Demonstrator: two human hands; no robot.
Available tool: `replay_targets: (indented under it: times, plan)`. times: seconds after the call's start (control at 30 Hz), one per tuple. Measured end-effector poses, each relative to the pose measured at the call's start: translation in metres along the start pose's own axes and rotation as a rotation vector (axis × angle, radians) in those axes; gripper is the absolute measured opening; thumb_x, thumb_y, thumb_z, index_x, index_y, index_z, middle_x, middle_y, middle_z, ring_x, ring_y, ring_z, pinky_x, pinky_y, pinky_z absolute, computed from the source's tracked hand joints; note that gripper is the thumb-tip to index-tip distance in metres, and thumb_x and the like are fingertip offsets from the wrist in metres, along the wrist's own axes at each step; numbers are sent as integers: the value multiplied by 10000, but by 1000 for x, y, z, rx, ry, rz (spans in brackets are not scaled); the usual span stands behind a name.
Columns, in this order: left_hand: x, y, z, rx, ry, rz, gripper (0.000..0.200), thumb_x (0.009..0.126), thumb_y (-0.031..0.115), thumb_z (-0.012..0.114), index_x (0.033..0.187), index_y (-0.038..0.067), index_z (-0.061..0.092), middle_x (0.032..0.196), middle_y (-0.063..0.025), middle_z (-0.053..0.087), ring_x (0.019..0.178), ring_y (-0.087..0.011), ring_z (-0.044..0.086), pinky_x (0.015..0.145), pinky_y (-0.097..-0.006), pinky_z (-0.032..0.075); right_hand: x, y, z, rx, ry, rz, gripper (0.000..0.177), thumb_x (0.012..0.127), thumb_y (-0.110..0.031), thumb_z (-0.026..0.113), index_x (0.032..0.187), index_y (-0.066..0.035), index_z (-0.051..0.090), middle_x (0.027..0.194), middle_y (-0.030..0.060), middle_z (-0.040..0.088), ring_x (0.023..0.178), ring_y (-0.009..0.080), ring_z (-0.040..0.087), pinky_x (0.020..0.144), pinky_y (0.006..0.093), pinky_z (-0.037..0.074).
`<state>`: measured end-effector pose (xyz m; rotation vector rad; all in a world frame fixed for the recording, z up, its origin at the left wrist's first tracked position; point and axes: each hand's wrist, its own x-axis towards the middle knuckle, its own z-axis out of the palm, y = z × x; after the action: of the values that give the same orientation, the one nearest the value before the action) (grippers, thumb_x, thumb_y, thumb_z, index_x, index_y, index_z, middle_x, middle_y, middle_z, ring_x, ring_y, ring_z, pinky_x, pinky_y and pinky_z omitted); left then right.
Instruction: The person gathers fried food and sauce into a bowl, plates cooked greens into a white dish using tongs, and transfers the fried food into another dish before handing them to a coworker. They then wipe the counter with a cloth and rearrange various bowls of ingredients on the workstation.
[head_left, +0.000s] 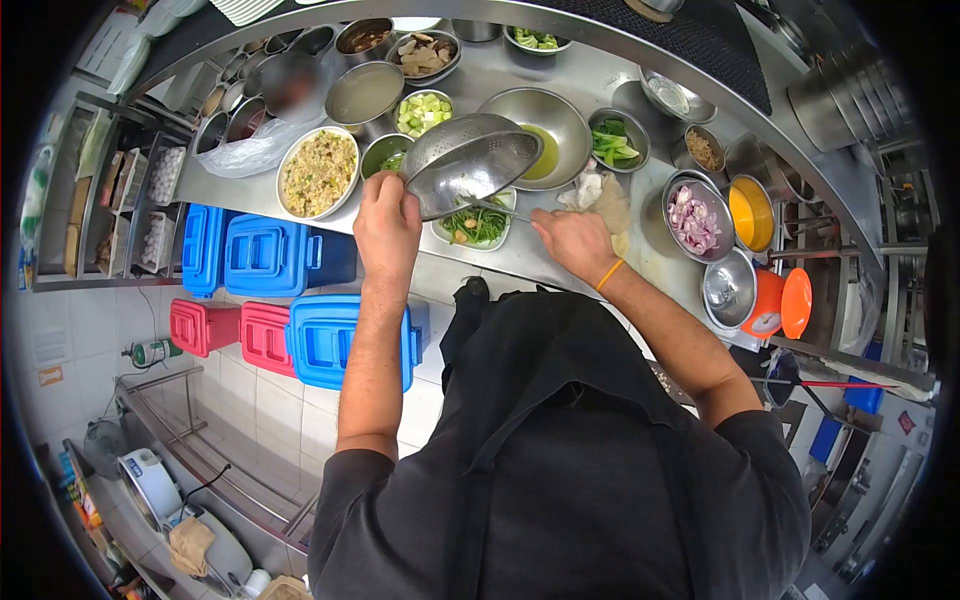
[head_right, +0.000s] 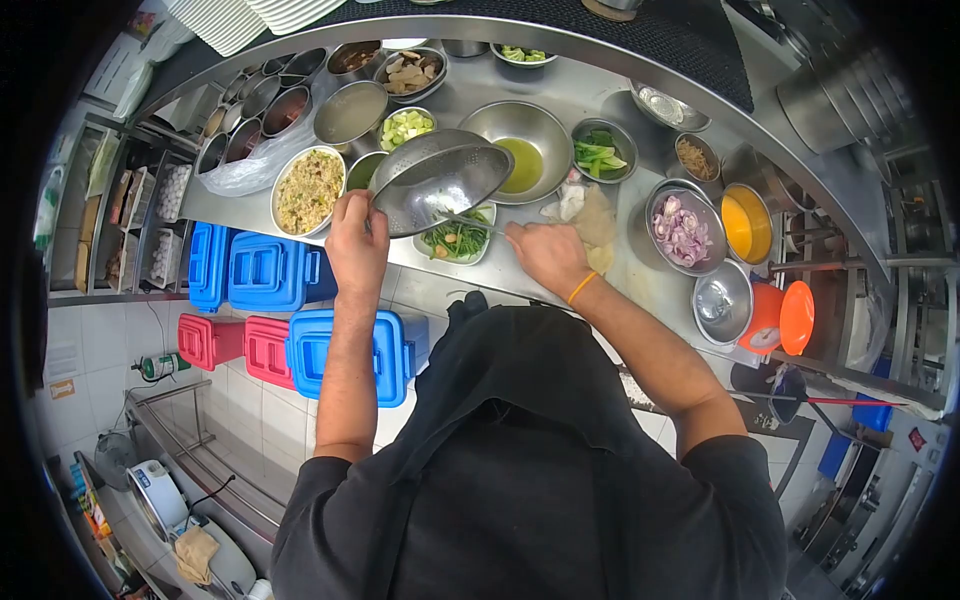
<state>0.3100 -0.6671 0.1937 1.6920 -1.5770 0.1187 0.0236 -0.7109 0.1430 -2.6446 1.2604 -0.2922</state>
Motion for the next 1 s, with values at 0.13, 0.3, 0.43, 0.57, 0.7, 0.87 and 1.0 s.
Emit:
replay_targets:
  times: [0.13,0.3,0.43,0.57,0.7,0.87,1.0]
  plan:
    - [1,-5,3,-6,34,-10,88,854,-3,649,933,15,614,1097,-154,679,949,-378,674,785,-449,566,-18,8,-7,-47,-92,40,216,966,-282,634,1076,-107,696,844,114,721,764,322,704,647,457,540]
    - [11,-1,1,-23,98,-7,87,854,-15,646,932,2,609,1018,-152,676,871,-364,670,748,-442,554,-33,11,-29,19,24,114,280,966,-320,646,1140,-105,686,909,144,736,811,346,709,681,457,548]
    - [21,3,4,-99,42,-193,81,867,9,654,903,-12,584,802,-154,615,692,-324,611,660,-426,507,-48,22,-50,72,106,273,350,954,-350,677,1190,-90,687,935,179,739,835,369,714,698,454,550]
    - [46,3,35,-223,-67,-368,177,877,104,679,891,-28,561,710,-184,621,628,-330,618,631,-421,500,-58,38,-69,185,144,481,368,953,-354,700,1172,-59,688,886,201,727,813,395,710,682,460,539]
    - [60,-6,103,-395,-313,-506,257,904,195,711,941,-31,594,768,-195,696,635,-290,721,597,-395,564,-56,60,-63,212,119,616,393,980,-367,669,1169,-23,685,902,240,718,842,421,707,705,460,539]
    - [40,-17,129,-618,-488,-727,359,946,280,761,981,-49,621,848,-96,656,632,-167,695,545,-302,619,-38,81,-48,97,106,571,478,982,-435,629,1171,1,675,885,268,713,876,462,692,749,530,536]
    - [7,-42,85,-675,-400,-737,324,946,255,762,975,-44,639,770,-76,665,547,-120,627,466,-274,531,-24,74,-61,2,76,638,471,987,-434,618,1171,-2,663,914,276,716,908,466,691,787,533,542]
